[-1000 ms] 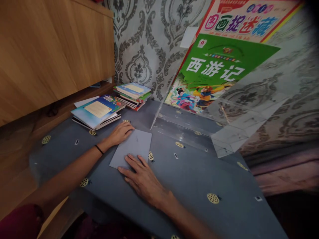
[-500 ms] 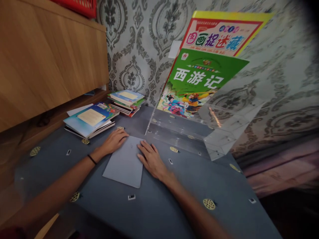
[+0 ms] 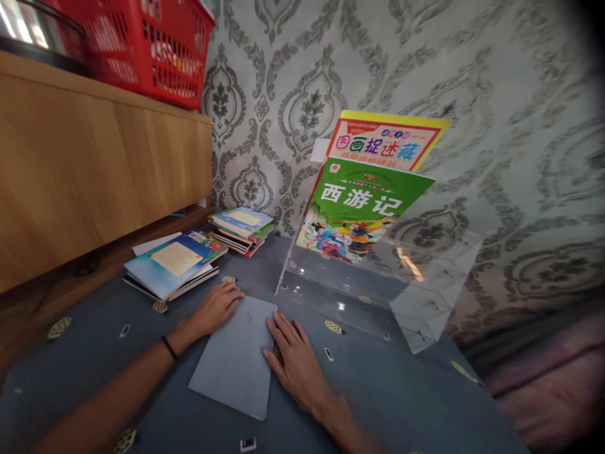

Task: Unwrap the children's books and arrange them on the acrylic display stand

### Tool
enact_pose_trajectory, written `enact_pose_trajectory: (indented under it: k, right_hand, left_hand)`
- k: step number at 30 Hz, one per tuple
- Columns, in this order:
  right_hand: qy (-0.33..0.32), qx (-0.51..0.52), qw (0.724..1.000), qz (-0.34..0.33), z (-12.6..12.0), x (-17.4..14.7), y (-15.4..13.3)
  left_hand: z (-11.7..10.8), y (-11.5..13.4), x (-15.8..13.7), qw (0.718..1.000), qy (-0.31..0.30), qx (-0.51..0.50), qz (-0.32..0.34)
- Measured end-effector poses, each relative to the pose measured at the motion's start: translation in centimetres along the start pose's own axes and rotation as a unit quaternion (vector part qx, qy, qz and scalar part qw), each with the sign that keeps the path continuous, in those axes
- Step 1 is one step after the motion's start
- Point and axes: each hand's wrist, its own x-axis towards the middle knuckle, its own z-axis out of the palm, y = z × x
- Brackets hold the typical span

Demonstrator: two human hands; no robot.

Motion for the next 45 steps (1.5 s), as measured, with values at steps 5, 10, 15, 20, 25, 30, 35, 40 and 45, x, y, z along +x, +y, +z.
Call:
enact_pose_trajectory:
  k: [5, 10, 15, 20, 25, 30, 35, 40, 45]
  right_hand:
    - [0.009, 0.016, 0.999, -0.046, 0.4, -3.2, -0.5]
    - [-0.013, 0.039, 0.996, -0.078, -0.2, -4.9, -1.1]
    - [-0.017, 0.047, 0.993, -0.11, -0.8, -5.1, -1.1]
    - [0.022, 0.028, 0.981, -0.189, 0.0, -5.1, -0.1]
    - [0.037, 0.001, 0.977, -0.212, 1.9, -5.1, 1.0]
    - [0.076, -0.015, 0.976, -0.206, 3.3, -4.9, 1.4]
    - [0.099, -0.031, 0.972, -0.21, 4.5, -4.7, 1.7]
    - [0.122, -0.035, 0.973, -0.19, 5.7, -4.6, 1.6]
    - [0.118, -0.022, 0.973, -0.198, 4.4, -4.7, 1.1]
  left_hand:
    - [0.1, 0.1, -0.1, 1.0, -0.007, 0.011, -0.005]
    - [0.3, 0.1, -0.2, 1.0, 0.003, 0.019, 0.004]
    - [0.8, 0.0, -0.4, 0.999, 0.027, 0.034, 0.01]
    - [0.2, 0.6, -0.5, 0.997, -0.003, 0.08, -0.003]
    - [-0.5, 1.2, -0.7, 0.996, -0.027, 0.085, -0.018]
    - [-0.8, 1.1, -2.2, 0.993, -0.064, 0.092, -0.027]
    - [-1.7, 0.2, -5.7, 0.991, -0.101, 0.093, 0.008]
    - [-4.8, 1.4, -7.8, 0.981, -0.174, 0.068, 0.043]
    - [-7.7, 4.0, -8.2, 0.945, -0.318, 0.043, 0.067]
